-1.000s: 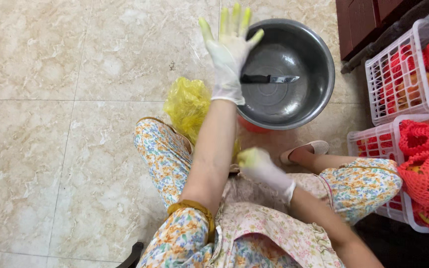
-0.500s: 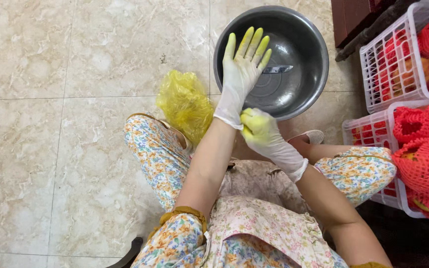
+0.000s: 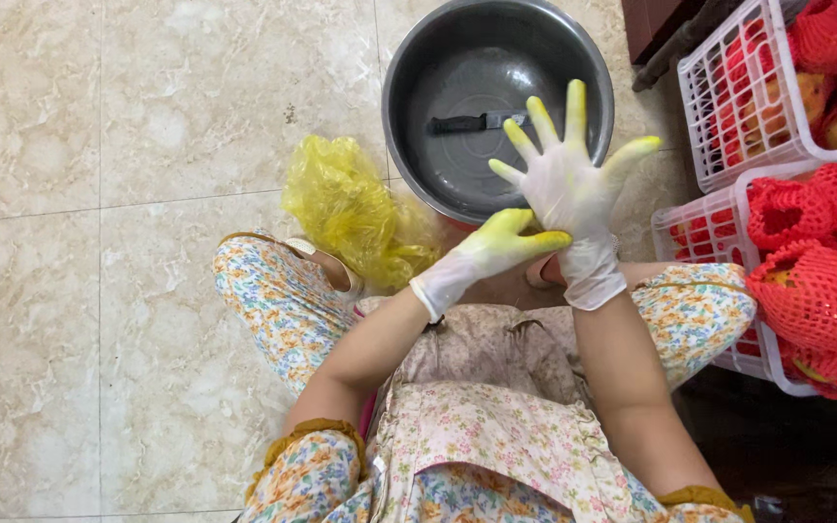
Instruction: The person uses a knife to score the top of a pomegranate, pulls the top off, and then uses their hands to break the fruit into sections and remove the seeds into a bowl.
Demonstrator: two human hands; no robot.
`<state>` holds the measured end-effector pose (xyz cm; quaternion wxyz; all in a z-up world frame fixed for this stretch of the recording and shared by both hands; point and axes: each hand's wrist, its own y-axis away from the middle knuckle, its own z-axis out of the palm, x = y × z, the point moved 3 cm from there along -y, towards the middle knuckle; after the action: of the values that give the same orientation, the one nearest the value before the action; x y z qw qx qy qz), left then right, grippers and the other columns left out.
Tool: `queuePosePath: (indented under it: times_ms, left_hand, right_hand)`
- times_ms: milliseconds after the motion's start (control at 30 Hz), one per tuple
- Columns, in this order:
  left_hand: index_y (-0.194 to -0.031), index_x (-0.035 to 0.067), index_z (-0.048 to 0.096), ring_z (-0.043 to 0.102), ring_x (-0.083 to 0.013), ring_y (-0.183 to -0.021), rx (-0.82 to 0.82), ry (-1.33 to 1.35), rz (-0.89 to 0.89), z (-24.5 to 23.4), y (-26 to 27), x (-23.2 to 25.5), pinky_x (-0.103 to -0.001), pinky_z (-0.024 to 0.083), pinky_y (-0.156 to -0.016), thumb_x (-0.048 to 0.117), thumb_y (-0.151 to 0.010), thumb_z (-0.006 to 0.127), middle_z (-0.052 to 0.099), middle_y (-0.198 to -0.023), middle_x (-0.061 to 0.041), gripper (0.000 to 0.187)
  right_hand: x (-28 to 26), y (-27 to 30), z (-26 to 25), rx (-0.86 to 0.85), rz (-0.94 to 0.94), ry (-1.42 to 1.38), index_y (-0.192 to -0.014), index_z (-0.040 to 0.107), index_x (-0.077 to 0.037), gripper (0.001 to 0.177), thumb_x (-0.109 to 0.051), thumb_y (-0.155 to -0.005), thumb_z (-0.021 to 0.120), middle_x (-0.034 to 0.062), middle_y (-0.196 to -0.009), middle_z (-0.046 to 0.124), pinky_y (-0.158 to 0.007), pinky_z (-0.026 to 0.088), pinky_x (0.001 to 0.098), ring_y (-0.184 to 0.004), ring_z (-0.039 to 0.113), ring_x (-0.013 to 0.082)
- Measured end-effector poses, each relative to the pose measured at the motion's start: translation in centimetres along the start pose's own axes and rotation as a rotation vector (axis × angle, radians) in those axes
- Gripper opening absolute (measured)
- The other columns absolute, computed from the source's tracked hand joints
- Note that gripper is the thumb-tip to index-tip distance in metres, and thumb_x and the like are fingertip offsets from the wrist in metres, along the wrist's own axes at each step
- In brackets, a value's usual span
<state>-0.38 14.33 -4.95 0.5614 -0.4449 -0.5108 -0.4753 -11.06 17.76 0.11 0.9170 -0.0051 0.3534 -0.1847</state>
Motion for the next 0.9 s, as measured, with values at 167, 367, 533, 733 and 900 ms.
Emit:
queuePosePath:
  times_ms: [167,367,533,733,900]
  left_hand:
    - [-0.114,0.004,0.073,0.070,-0.0328,-0.098,0.144,-0.434,0.214,2.6,1.4,-1.3,-0.041,0.055,-0.088,0.029,-0.099,0.065,0.073,-0.103,-0.017,0.030]
    - [-0.112,0.010,0.074,0.069,-0.0341,-0.102,-0.248,-0.623,-0.344,-0.7,5.1,-6.3,-0.044,0.053,-0.089,0.054,-0.090,0.067,0.074,-0.107,-0.016,0.050]
    - [-0.135,0.017,0.063,0.051,-0.0372,-0.134,0.055,-0.815,-1.194,-12.2,8.9,-20.7,-0.056,0.045,-0.106,0.052,-0.084,0.070,0.049,-0.148,-0.015,0.062]
    - [-0.152,0.026,0.044,0.005,-0.0416,-0.160,-0.180,-1.425,-1.017,-10.5,13.7,-37.4,-0.077,0.009,-0.115,0.038,-0.104,0.046,-0.005,-0.170,-0.014,0.050]
    - [-0.161,0.038,0.025,0.036,-0.0389,-0.143,-0.209,-1.711,-0.761,-12.5,14.4,-40.8,-0.064,0.023,-0.115,0.018,-0.093,0.047,0.030,-0.166,-0.016,0.074]
  right_hand:
    - [0.1,1.0,-0.5,0.038,0.123,-0.001,-0.171,0.001,-0.029,0.129,-0.094,-0.072,0.050,0.0241,-0.180,0.000,-0.129,0.017,0.0724,-0.168,0.008,0.0497]
    - [6.2,3.6,-3.7,0.271,0.476,0.336,-0.141,0.053,0.005,0.069,-0.054,-0.106,0.048,0.0271,-0.146,0.056,-0.118,0.043,0.0479,-0.137,0.057,0.0348]
    - [11.2,8.6,-7.8,0.001,1.121,0.670,-0.123,0.073,0.006,0.061,-0.047,-0.100,0.057,0.0269,-0.127,0.073,-0.103,0.051,0.0443,-0.119,0.067,0.0360]
    - [16.4,10.3,-13.3,-0.012,1.161,1.383,-0.145,0.054,-0.007,0.065,-0.046,-0.094,0.062,0.0149,-0.147,0.058,-0.111,0.039,0.0341,-0.135,0.053,0.0273]
    - [18.3,12.1,-18.1,0.063,1.085,1.287,-0.147,0.051,-0.005,0.068,-0.043,-0.092,0.065,0.0165,-0.147,0.059,-0.114,0.039,0.0340,-0.137,0.054,0.0258]
